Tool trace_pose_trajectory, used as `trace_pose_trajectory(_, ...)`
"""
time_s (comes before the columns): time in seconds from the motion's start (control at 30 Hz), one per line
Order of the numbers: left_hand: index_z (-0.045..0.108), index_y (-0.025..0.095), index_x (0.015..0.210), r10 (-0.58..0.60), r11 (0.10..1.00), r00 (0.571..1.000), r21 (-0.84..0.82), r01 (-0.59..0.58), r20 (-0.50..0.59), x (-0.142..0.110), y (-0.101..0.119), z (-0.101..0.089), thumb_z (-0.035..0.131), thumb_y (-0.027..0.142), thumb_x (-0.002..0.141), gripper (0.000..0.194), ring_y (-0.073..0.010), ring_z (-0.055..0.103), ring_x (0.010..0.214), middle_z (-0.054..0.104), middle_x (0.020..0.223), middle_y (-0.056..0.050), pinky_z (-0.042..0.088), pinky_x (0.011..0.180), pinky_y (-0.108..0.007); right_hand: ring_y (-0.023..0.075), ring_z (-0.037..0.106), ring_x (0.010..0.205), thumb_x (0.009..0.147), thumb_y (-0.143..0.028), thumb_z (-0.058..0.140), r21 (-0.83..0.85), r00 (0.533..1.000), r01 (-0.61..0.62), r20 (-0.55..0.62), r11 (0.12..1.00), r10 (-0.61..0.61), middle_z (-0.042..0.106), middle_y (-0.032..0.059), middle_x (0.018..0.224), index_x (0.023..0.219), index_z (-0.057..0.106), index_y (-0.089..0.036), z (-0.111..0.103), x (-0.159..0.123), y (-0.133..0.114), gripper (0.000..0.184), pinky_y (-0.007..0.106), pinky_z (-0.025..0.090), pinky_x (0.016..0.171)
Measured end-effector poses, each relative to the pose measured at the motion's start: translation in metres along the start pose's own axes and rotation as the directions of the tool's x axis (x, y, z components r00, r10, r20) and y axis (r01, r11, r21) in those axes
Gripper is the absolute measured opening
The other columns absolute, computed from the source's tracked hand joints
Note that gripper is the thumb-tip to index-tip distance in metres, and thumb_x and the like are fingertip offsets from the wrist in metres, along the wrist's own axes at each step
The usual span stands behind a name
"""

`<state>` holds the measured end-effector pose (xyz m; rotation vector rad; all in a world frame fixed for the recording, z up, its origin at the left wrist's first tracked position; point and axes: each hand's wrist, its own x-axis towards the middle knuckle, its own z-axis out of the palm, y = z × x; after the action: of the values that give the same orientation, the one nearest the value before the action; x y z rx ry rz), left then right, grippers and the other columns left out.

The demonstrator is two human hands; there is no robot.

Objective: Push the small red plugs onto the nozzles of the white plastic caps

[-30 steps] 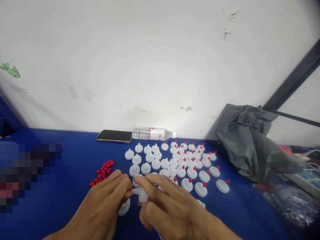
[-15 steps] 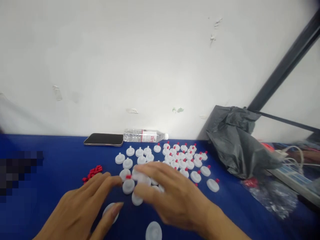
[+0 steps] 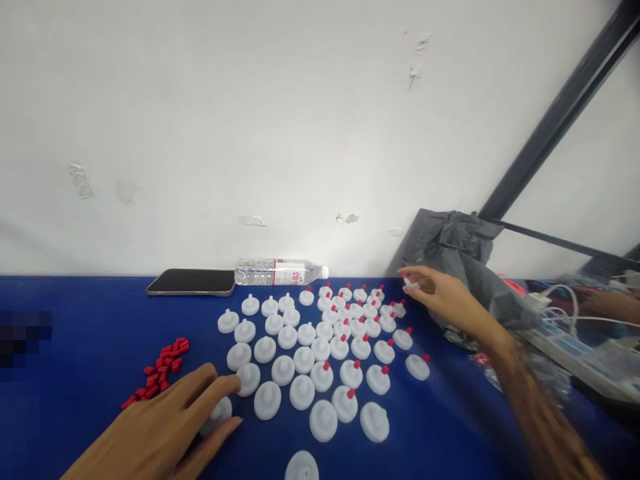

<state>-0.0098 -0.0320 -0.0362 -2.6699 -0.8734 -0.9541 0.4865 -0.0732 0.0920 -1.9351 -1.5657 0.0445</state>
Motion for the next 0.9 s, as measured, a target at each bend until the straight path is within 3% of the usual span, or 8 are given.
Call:
trace_pose_trajectory(0.1,0.068,0.044,0.142,0.036,0.997,0.998,0.072,-0.033,-0.045,0.013,0.002,-0.007,0.045,0.032,0.105,0.045,-0.0261,0.084,0.077,0.084,0.113,0.001,0.064,0.047,-0.031,0.0248,0.079,0.073,0.079,-0.045,0.074,0.018,0.992,-0.056,0.117,0.998,0.054,0.083,0.0053,0.095,0.117,0.079,-0.027,-0.008,-0.003,0.012,0.042,0.043,0.066,0.077)
trace_pose_trajectory(0.17,0.07,0.039,0.134,0.054,0.993,0.997,0.108,-0.049,-0.049,0.022,-0.001,-0.017,0.046,0.032,0.107,0.037,-0.0243,0.082,0.08,0.082,0.114,0.0,0.064,0.051,-0.03,0.0251,0.078,0.07,0.077,-0.049,0.077,0.046,0.973,-0.086,0.22,0.995,0.073,0.081,0.004,0.084,0.109,0.08,-0.027,-0.012,-0.006,0.019,0.039,0.041,0.064,0.071)
trace_pose_trajectory(0.3,0.073,0.031,0.111,0.018,0.987,0.999,0.161,-0.012,-0.037,0.038,-0.021,-0.042,0.043,0.028,0.111,0.03,-0.0207,0.074,0.082,0.076,0.097,0.0,0.058,0.06,-0.029,0.0268,0.078,0.079,0.076,-0.052,0.082,0.095,0.925,-0.125,0.37,0.988,0.082,0.082,0.0064,0.082,0.086,0.078,-0.027,-0.013,-0.009,0.029,0.027,0.04,0.063,0.077)
trace_pose_trajectory(0.4,0.073,0.027,0.097,-0.174,0.95,0.983,0.272,0.152,0.057,0.044,-0.039,-0.051,0.037,0.031,0.111,0.039,-0.0251,0.068,0.091,0.074,0.096,-0.005,0.052,0.06,-0.033,0.0251,0.075,0.071,0.069,-0.048,0.088,0.108,0.879,-0.174,0.464,0.979,0.105,0.078,0.0049,0.072,0.073,0.073,-0.026,-0.01,-0.01,0.032,0.027,0.037,0.06,0.069)
trace_pose_trajectory(0.5,0.075,0.025,0.103,-0.347,0.906,0.913,0.328,0.268,0.214,0.046,-0.051,-0.052,0.036,0.03,0.11,0.04,-0.0293,0.065,0.107,0.075,0.11,-0.01,0.055,0.069,-0.035,0.0228,0.072,0.064,0.066,-0.044,0.089,0.108,0.836,-0.212,0.534,0.971,0.123,0.075,0.0035,0.067,0.072,0.072,-0.026,-0.007,-0.011,0.031,0.026,0.033,0.055,0.06)
trace_pose_trajectory(0.6,0.076,0.023,0.106,-0.378,0.913,0.884,0.268,0.307,0.275,0.044,-0.055,-0.047,0.034,0.034,0.111,0.044,-0.0308,0.064,0.109,0.074,0.111,-0.012,0.055,0.073,-0.038,0.0229,0.075,0.065,0.069,-0.042,0.087,0.129,0.838,-0.207,0.536,0.97,0.108,0.079,0.0044,0.07,0.074,0.073,-0.028,-0.007,-0.013,0.029,0.021,0.032,0.056,0.06)
trace_pose_trajectory(0.8,0.076,0.024,0.101,-0.37,0.927,0.894,0.16,0.339,0.253,0.039,-0.057,-0.036,0.04,0.045,0.11,0.042,-0.0314,0.068,0.102,0.075,0.105,-0.01,0.053,0.073,-0.041,0.0265,0.08,0.074,0.08,-0.046,0.084,0.137,0.865,-0.148,0.497,0.979,0.061,0.084,0.007,0.078,0.082,0.077,-0.028,-0.012,-0.016,0.027,0.019,0.035,0.06,0.067)
trace_pose_trajectory(0.9,0.078,0.026,0.1,-0.356,0.935,0.903,0.1,0.342,0.242,0.038,-0.059,-0.033,0.044,0.046,0.109,0.04,-0.03,0.069,0.097,0.076,0.103,-0.008,0.052,0.077,-0.041,0.0262,0.08,0.074,0.089,-0.061,0.076,0.046,0.952,-0.045,0.304,0.998,0.029,0.085,0.0052,0.08,0.085,0.076,-0.028,-0.01,-0.014,0.007,0.034,0.036,0.061,0.07)
